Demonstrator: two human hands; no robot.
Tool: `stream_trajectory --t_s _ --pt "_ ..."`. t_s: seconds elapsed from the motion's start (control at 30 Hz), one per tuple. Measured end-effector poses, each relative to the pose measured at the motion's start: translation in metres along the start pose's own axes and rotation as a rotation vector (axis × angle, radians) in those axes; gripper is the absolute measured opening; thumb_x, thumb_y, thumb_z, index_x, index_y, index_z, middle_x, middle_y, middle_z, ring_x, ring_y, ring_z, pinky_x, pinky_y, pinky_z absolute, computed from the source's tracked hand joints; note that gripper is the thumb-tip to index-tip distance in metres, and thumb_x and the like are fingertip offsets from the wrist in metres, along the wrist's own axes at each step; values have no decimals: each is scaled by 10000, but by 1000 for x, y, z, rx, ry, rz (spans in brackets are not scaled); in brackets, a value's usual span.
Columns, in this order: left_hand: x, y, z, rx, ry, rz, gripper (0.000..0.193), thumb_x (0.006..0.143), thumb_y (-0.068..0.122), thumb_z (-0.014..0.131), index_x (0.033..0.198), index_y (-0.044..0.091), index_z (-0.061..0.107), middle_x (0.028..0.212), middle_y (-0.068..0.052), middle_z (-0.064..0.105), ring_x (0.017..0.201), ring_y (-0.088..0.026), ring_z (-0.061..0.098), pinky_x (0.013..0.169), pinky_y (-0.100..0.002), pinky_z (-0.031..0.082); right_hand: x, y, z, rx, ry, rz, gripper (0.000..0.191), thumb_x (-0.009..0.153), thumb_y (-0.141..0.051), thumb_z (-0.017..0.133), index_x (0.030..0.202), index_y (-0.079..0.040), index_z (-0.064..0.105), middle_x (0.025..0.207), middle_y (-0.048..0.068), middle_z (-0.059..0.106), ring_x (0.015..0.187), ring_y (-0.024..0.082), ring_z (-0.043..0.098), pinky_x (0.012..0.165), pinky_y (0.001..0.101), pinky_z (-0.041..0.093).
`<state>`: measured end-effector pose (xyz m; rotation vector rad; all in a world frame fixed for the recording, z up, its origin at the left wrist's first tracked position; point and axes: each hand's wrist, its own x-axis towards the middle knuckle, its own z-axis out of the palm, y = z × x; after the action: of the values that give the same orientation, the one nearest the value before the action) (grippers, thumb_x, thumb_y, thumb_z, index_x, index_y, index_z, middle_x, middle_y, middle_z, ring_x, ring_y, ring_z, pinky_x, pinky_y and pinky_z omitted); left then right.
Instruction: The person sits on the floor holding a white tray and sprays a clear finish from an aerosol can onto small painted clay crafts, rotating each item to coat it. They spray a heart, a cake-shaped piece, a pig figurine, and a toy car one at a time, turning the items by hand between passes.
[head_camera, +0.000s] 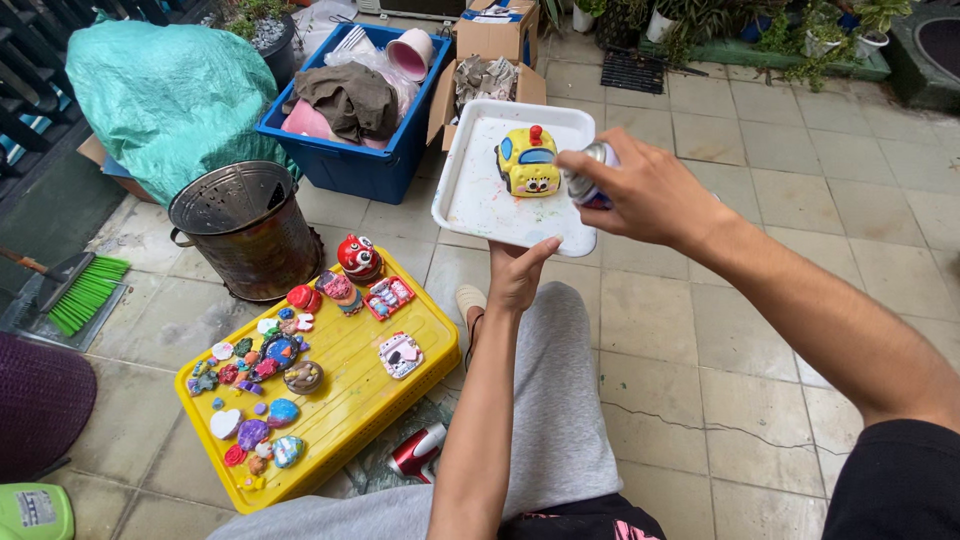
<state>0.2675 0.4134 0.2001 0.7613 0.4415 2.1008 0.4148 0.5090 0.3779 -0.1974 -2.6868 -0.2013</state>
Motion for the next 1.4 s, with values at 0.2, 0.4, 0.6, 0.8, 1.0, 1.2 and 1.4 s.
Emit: stream_trajectory --t_s 0.2,0.4,0.6,0.8,1.0,1.2,1.4 --pt "-3 2 3 -6 -9 -5 813 809 -127 755 1510 22 373 1398 -141 528 1291 -266 568 1087 -409 517 7 -4 -6 -11 -29 -10 696 824 -338 822 1436 -239 505 1144 214 592 948 401 705 762 485 607" --pt "-5 6 4 21 2 -18 823 809 -108 757 1517 32 363 1405 -136 529 1292 -257 570 1087 -396 521 11 -11 -13 47 -60 15 674 839 -341 821 1426 -234 507 1150 213 586 903 383 719 742 468 619" --pt "-8 9 3 5 19 -37 844 808 -90 750 1532 54 340 1417 -131 523 1305 -262 561 1098 -413 502 10 -11 -11 149 -65 -11 689 793 -304 831 1407 -236 526 1208 210 588 902 409 715 741 479 617" --pt "-11 13 -2 -41 53 -48 876 805 -82 733 1554 79 308 1450 -129 504 1341 -262 540 1123 -414 483 8 -5 -5 97 -64 -33 703 797 -325 844 1418 -260 520 1171 180 587 919 390 723 773 480 621" --pt "-14 16 -7 -82 68 -59 877 807 -62 723 1563 56 294 1458 -162 498 1339 -297 542 1114 -455 483 4 -3 -3 43 -77 -17 709 791 -347 834 1418 -273 512 1199 188 584 927 384 726 753 469 627" --pt "-18 20 -17 -123 73 -64 895 812 16 739 1576 22 273 1465 -181 498 1351 -307 539 1155 -472 466 7 -3 -14 65 -51 20 674 840 -382 822 1421 -254 505 1206 200 587 939 384 723 783 472 620" --pt "-20 26 -29 -156 81 -85 864 828 97 720 1575 26 293 1502 -153 485 1393 -286 507 1190 -449 435 5 -3 -23 78 -76 58 708 848 -373 824 1456 -269 477 1157 186 595 954 389 716 788 481 612"
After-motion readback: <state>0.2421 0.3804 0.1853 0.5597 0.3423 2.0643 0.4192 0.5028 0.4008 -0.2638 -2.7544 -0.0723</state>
